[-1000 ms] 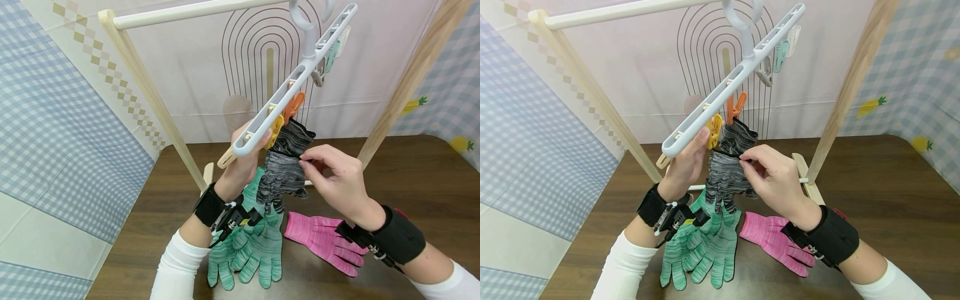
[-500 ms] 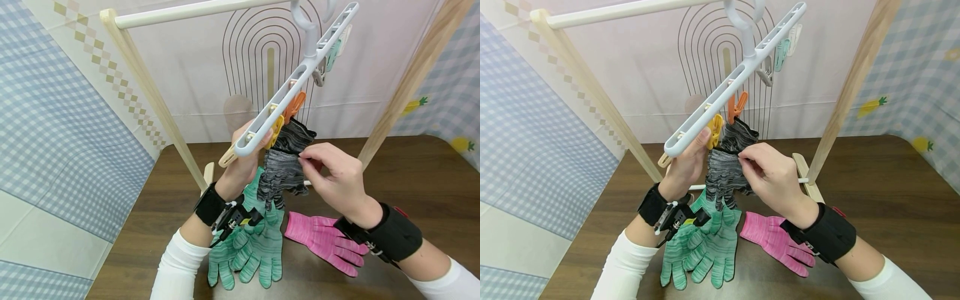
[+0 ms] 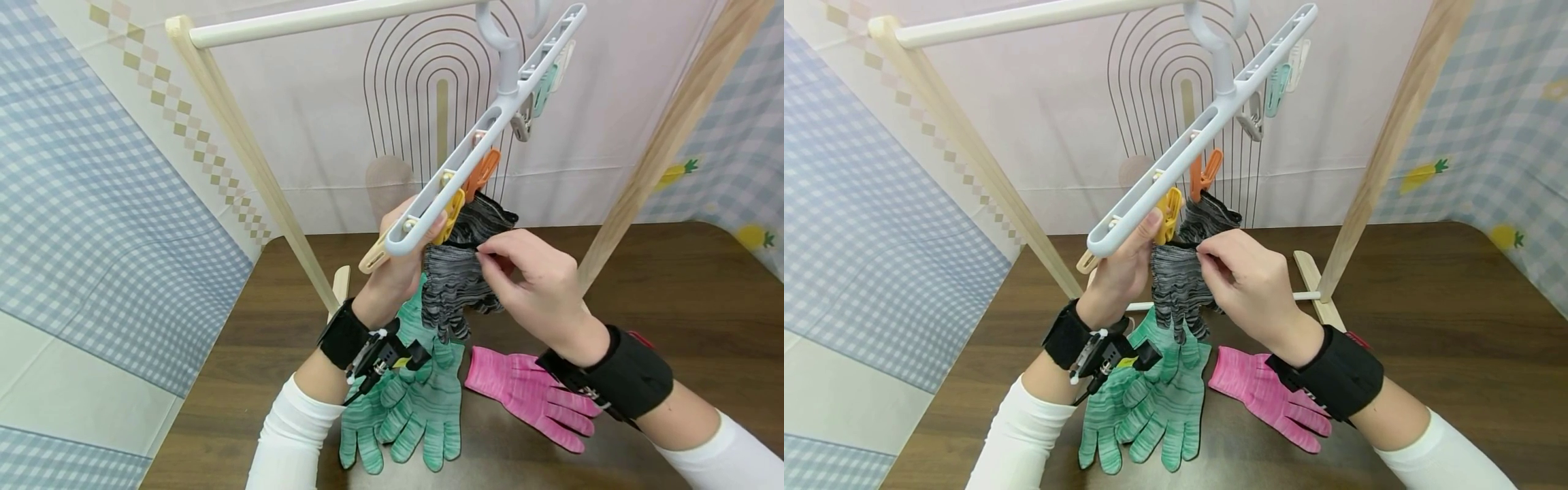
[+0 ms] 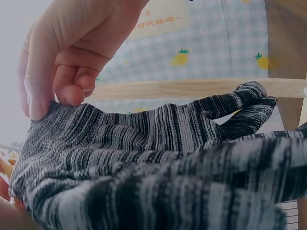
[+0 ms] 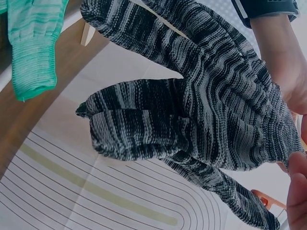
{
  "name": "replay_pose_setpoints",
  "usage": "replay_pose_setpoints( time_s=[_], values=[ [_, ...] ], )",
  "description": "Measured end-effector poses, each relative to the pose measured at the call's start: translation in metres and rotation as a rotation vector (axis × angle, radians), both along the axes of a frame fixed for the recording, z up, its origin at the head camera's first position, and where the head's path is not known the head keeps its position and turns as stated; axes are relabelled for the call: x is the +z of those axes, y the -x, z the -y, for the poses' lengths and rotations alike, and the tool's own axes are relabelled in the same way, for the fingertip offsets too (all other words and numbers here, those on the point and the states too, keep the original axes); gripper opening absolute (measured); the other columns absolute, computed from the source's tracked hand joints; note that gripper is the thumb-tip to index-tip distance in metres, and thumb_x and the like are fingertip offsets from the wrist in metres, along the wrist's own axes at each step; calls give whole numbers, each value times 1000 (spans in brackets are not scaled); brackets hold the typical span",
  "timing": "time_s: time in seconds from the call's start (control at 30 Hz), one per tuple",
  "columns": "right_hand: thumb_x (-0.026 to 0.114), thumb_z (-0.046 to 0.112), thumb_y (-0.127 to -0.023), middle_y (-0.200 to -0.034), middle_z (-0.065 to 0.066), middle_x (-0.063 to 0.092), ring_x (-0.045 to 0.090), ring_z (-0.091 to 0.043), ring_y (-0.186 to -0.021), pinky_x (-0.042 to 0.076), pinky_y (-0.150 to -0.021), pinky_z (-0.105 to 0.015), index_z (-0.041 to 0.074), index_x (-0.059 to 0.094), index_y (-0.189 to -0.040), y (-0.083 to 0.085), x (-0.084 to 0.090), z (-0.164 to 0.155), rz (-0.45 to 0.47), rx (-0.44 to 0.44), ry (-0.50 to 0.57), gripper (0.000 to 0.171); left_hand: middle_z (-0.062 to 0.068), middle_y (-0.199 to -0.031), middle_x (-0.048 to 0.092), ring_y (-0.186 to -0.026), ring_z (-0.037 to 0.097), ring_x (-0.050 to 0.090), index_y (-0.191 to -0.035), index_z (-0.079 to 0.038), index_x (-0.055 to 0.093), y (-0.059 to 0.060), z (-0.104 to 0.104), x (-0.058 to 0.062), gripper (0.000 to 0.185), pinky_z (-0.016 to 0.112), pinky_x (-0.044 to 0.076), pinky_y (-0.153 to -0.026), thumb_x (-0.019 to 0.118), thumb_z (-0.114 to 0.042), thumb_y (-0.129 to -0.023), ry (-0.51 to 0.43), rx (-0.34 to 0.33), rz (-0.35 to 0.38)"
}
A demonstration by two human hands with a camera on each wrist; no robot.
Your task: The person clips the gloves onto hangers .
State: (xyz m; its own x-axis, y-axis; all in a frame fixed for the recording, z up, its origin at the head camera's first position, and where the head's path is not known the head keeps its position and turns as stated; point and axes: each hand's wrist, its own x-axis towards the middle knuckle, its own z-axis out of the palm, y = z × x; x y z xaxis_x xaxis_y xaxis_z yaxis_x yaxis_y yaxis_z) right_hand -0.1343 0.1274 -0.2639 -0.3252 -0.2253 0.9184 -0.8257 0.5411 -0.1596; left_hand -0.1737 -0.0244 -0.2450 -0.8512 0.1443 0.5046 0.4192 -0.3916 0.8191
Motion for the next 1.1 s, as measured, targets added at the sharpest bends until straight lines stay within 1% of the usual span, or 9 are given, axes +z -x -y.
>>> replay_pose_setpoints(
  time_s=[0.1, 0.13, 0.27, 0.33, 0.37, 0.4, 0.73, 0.93, 1.1],
  values=[
    [52, 5, -81, -72, -9, 58, 45, -10, -62, 37, -59, -18, -1, 62, -80, 1, 1, 2, 1, -9, -17, 12, -6, -86, 58, -75, 4, 48, -109, 20, 47, 1, 1, -1, 31, 21, 39, -68, 48, 5, -82, 19, 11, -10],
    [52, 4, -81, -71, -9, 57, 45, -10, -62, 37, -58, -18, -1, 62, -80, 1, 1, 3, 3, -9, -18, 11, -4, -88, 59, -76, 5, 48, -109, 16, 50, 11, 0, -11, 31, 22, 39, -68, 51, 0, -83, 28, 16, -17],
    [54, 1, -79, -69, -10, 56, 44, -10, -61, 36, -57, -18, -1, 62, -79, 3, 2, 6, 6, -14, -10, 8, -3, -89, 59, -76, 6, 48, -108, 15, 52, 13, 1, -13, 30, 22, 39, -68, 52, -1, -83, 38, 22, -28],
    [55, -1, -78, -68, -10, 55, 44, -10, -60, 36, -57, -18, -1, 62, -78, 4, 2, 7, 7, -15, -2, 7, -6, -87, 59, -76, 6, 47, -109, 16, 51, 13, 1, -13, 30, 22, 38, -68, 51, 0, -83, 41, 20, -29],
    [55, -1, -78, -68, -10, 55, 44, -11, -60, 36, -57, -18, -1, 62, -78, 4, 2, 8, 7, -15, 2, 7, -8, -85, 57, -74, 6, 46, -109, 19, 48, 3, 2, -5, 30, 22, 37, -67, 49, 4, -82, 40, 18, -25],
    [55, -1, -78, -68, -10, 55, 45, -11, -60, 36, -57, -18, -1, 62, -78, 5, 2, 8, 7, -13, 5, 7, -9, -85, 57, -73, 6, 45, -109, 19, 47, 3, 2, -4, 30, 22, 37, -67, 48, 5, -83, 44, 16, -22],
    [50, 2, -81, -72, -11, 59, 47, -11, -62, 38, -57, -20, 0, 62, -78, 7, 2, 10, -24, -8, -37, 12, -11, -79, 57, -71, 5, 44, -106, 18, 50, 4, 3, -4, 27, 21, 37, -67, 49, 5, -83, 75, 28, 9],
    [45, 9, -86, -74, -11, 59, 46, -11, -62, 36, -57, -21, 0, 61, -79, 8, 2, 10, -42, -15, -70, 20, -9, -84, 58, -75, 4, 46, -110, 15, 51, 4, 5, -5, 30, 21, 39, -70, 51, 3, -83, 91, 29, 36],
    [47, 8, -85, -75, -11, 60, 46, -11, -62, 36, -57, -20, 0, 62, -79, 9, 3, 12, -34, -12, -57, 18, -9, -83, 59, -75, 4, 48, -108, 15, 52, 4, 6, -5, 31, 21, 40, -70, 52, 0, -81, 90, 33, 30]
  ],
)
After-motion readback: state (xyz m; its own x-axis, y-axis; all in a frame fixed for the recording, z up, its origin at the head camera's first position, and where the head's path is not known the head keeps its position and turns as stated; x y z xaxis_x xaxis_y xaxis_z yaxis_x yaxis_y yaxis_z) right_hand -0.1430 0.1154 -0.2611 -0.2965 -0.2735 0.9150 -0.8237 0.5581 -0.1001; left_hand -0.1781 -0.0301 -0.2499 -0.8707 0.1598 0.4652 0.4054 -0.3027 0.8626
